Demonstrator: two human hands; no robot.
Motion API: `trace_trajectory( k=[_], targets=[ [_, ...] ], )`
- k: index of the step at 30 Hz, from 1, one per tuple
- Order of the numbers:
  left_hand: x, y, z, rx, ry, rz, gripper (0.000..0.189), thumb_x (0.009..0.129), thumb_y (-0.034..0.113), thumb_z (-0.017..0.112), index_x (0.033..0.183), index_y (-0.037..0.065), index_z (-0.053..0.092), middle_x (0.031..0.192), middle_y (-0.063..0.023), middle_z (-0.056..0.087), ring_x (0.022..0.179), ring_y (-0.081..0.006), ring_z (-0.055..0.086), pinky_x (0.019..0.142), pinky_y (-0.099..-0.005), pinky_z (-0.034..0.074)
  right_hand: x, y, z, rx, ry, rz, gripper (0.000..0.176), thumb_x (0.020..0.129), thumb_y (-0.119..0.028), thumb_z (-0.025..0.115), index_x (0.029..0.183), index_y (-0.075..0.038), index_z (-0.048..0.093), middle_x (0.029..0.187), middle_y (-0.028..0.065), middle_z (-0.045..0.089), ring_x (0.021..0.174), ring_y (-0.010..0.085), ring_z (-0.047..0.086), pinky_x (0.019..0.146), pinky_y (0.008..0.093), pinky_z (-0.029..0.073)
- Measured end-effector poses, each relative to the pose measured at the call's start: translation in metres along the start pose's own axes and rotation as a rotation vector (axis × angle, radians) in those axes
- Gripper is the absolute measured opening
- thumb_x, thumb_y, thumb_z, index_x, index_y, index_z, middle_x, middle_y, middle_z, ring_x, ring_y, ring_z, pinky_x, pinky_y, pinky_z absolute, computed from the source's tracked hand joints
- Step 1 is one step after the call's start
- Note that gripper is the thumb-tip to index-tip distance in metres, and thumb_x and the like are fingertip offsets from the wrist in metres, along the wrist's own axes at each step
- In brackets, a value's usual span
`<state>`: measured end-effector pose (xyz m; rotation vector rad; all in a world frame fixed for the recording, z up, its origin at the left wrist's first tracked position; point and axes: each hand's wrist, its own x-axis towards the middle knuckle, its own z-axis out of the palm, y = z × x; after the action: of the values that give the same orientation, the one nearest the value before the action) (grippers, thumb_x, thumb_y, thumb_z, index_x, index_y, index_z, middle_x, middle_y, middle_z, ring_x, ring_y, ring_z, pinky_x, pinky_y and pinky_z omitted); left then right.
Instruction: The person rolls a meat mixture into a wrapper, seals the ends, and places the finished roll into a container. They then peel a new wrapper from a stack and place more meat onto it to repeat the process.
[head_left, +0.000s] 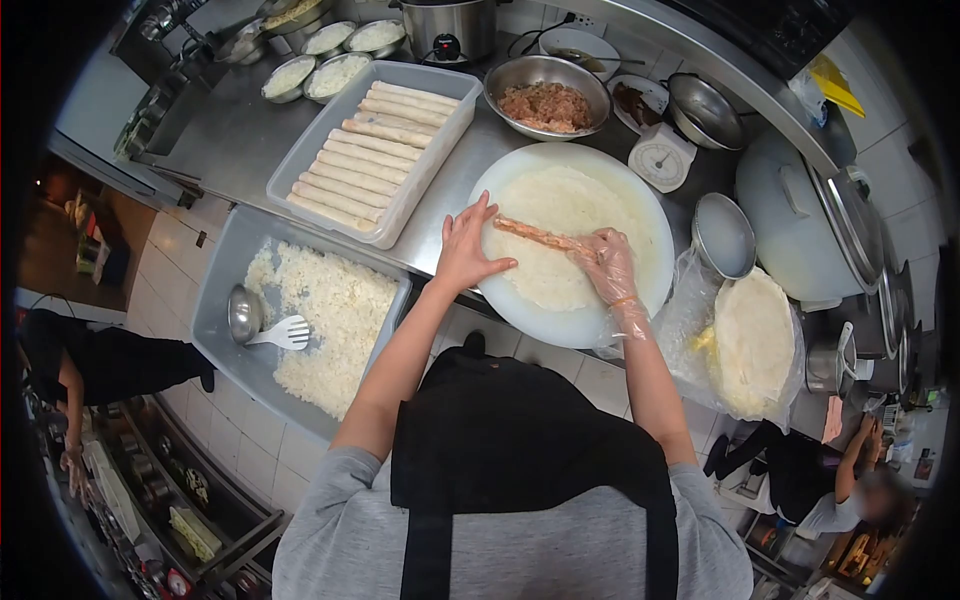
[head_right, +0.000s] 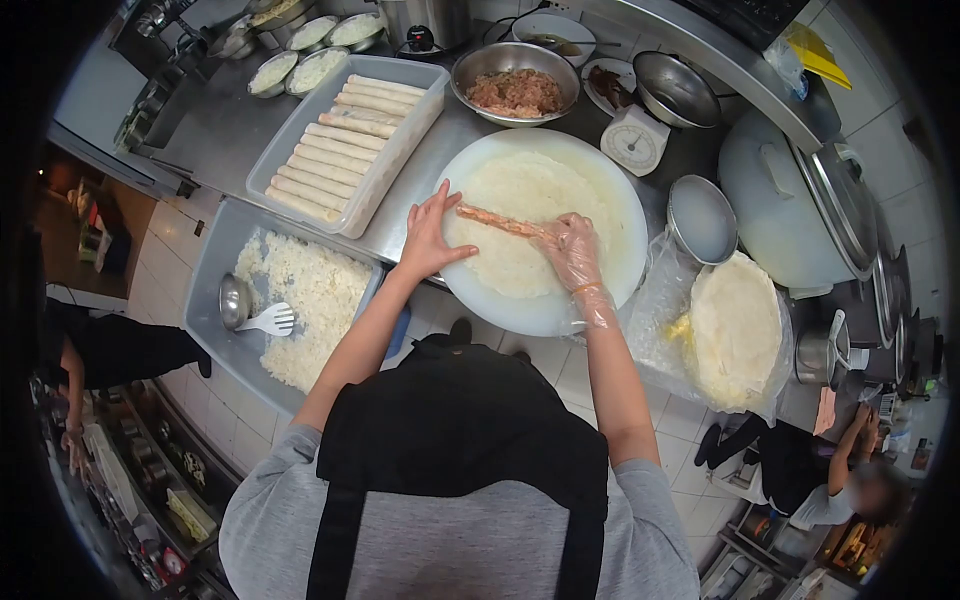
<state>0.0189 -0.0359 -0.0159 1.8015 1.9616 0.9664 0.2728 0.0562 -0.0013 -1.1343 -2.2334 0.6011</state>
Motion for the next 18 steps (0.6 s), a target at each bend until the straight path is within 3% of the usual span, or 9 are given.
trace_trajectory(
  k=[3,6,9,18],
  targets=[
    [0.001,-0.002,0.0,0.005,0.005,0.007,0.125,0.056,0.04,0.084,0.151,0.013,0.008,0.137,-0.0034,0.049,0.134,-0.027,0.033,0.111,-0.0584,0.013,-0.002,0.002,-0.006,0.145,-0.039,0.007,0.034,0.07,-0.019,0.077,0.101,-0.006,0.07,0.096,0.0094,0.058,0.096,0.0274,0.051,0.085,0.0374,0.044],
    [0.001,-0.001,0.0,0.007,0.003,0.001,0.125,0.056,0.04,0.085,0.151,0.013,0.008,0.137,-0.0033,0.049,0.134,-0.0272,0.033,0.111,-0.0585,0.013,-0.009,0.001,-0.008,-0.017,0.076,-0.117,0.035,0.069,-0.018,0.076,0.102,-0.008,0.07,0.093,0.0096,0.059,0.094,0.0277,0.051,0.085,0.0376,0.044],
    [0.001,0.0,0.0,0.006,-0.005,0.001,0.126,0.055,0.04,0.085,0.151,0.013,0.008,0.137,-0.0033,0.05,0.134,-0.0275,0.033,0.111,-0.0585,0.013,-0.008,0.008,-0.01,0.058,-0.004,-0.019,0.035,0.07,-0.017,0.076,0.103,-0.008,0.07,0.092,0.0096,0.059,0.093,0.0282,0.052,0.086,0.0383,0.044],
    [0.002,0.001,0.0,0.013,0.0,0.005,0.127,0.054,0.039,0.085,0.151,0.014,0.006,0.136,-0.0038,0.051,0.134,-0.0276,0.034,0.111,-0.0587,0.014,-0.004,0.013,-0.01,0.008,-0.015,-0.051,0.032,0.078,-0.021,0.068,0.108,-0.01,0.068,0.094,0.0102,0.059,0.094,0.0286,0.053,0.085,0.0396,0.044]
  ],
)
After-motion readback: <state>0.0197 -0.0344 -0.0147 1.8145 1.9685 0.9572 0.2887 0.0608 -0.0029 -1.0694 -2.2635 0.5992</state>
